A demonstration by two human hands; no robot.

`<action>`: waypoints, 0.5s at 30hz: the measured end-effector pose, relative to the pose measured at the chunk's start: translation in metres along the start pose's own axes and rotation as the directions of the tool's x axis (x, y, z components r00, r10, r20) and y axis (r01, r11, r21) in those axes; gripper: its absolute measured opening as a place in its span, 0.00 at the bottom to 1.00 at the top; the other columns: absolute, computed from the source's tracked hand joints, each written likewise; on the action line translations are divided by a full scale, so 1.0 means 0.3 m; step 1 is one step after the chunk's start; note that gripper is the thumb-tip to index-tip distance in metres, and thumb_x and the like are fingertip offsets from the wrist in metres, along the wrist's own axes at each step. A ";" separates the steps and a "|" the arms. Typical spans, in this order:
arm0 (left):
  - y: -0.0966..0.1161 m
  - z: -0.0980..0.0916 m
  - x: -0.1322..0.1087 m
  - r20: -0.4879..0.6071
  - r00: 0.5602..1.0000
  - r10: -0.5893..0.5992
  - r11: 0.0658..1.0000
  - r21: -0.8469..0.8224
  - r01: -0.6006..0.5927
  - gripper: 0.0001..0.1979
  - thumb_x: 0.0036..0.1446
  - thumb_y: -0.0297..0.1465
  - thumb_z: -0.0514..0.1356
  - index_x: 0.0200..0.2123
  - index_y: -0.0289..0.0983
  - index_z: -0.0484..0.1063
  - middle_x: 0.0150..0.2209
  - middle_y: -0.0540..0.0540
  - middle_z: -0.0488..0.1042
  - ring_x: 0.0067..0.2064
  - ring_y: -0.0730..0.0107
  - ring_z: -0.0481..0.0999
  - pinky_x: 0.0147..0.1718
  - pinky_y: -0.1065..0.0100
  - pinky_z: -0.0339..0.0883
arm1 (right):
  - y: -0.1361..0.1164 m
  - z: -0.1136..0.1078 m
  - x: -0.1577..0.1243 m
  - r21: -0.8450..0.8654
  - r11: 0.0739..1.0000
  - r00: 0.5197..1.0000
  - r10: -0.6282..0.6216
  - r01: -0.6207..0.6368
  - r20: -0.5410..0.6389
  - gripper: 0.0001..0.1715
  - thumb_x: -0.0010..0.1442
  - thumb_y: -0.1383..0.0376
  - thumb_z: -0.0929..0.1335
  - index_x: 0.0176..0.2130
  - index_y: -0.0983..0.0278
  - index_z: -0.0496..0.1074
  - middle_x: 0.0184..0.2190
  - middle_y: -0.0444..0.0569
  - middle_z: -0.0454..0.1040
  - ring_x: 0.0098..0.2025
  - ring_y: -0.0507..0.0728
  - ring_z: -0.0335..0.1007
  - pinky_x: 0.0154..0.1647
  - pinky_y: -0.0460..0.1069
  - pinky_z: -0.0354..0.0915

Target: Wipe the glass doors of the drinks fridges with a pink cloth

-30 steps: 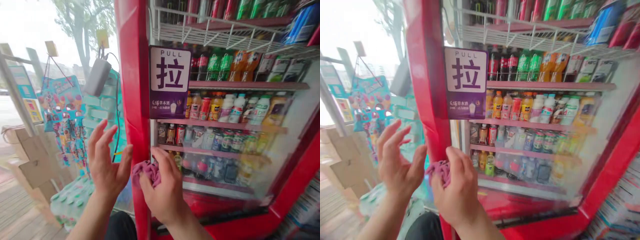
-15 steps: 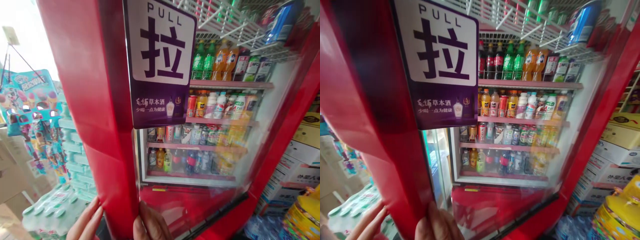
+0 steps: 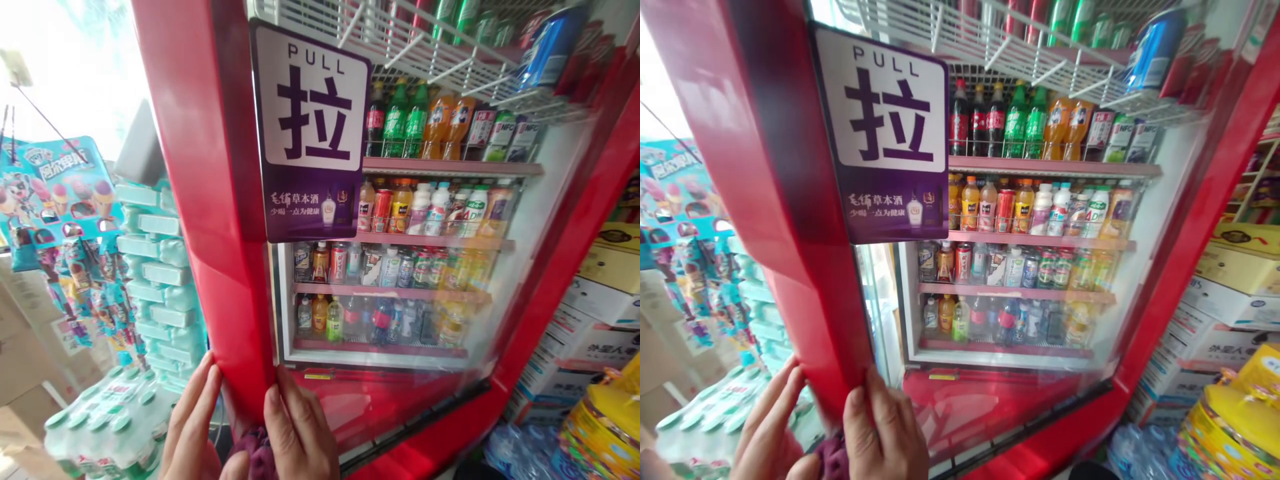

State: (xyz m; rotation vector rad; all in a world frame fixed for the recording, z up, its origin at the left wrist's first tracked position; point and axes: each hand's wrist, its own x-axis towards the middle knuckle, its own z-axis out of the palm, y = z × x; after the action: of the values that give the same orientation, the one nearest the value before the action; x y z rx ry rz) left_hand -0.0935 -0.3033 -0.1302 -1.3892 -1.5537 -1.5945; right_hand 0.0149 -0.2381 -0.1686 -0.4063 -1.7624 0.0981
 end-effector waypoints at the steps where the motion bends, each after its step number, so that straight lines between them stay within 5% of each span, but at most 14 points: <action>1: -0.013 0.000 0.007 0.027 1.000 0.008 1.000 0.018 -0.009 0.38 0.66 0.38 0.57 0.78 0.53 0.59 0.79 0.47 0.62 0.78 0.39 0.63 0.74 0.39 0.64 | 0.000 -0.012 0.009 0.003 1.000 0.999 0.025 -0.026 0.045 0.57 0.63 0.62 0.74 0.81 0.56 0.52 0.68 0.59 0.77 0.65 0.73 0.79 0.59 0.65 0.83; 9: -0.131 0.096 0.115 0.065 0.997 0.042 0.998 0.053 -0.045 0.36 0.69 0.40 0.62 0.77 0.53 0.60 0.77 0.46 0.65 0.77 0.49 0.65 0.76 0.44 0.61 | 0.052 0.053 0.133 -0.021 0.991 0.977 0.133 -0.131 0.167 0.49 0.65 0.65 0.71 0.80 0.60 0.57 0.73 0.57 0.71 0.69 0.69 0.75 0.67 0.64 0.78; 15: -0.242 0.208 0.274 0.170 0.983 -0.064 0.992 0.115 0.045 0.36 0.70 0.50 0.58 0.74 0.40 0.66 0.75 0.35 0.68 0.77 0.46 0.64 0.76 0.40 0.57 | 0.133 0.106 0.302 -0.021 0.956 0.864 0.273 -0.292 0.424 0.48 0.65 0.70 0.70 0.79 0.65 0.58 0.76 0.60 0.66 0.72 0.68 0.72 0.70 0.63 0.74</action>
State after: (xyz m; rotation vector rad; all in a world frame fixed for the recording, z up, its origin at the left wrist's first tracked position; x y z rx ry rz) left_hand -0.1669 -0.2059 -0.0978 -1.4683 -1.7673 -1.4257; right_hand -0.0228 -0.1667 -0.1032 -0.6481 -2.1121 0.4653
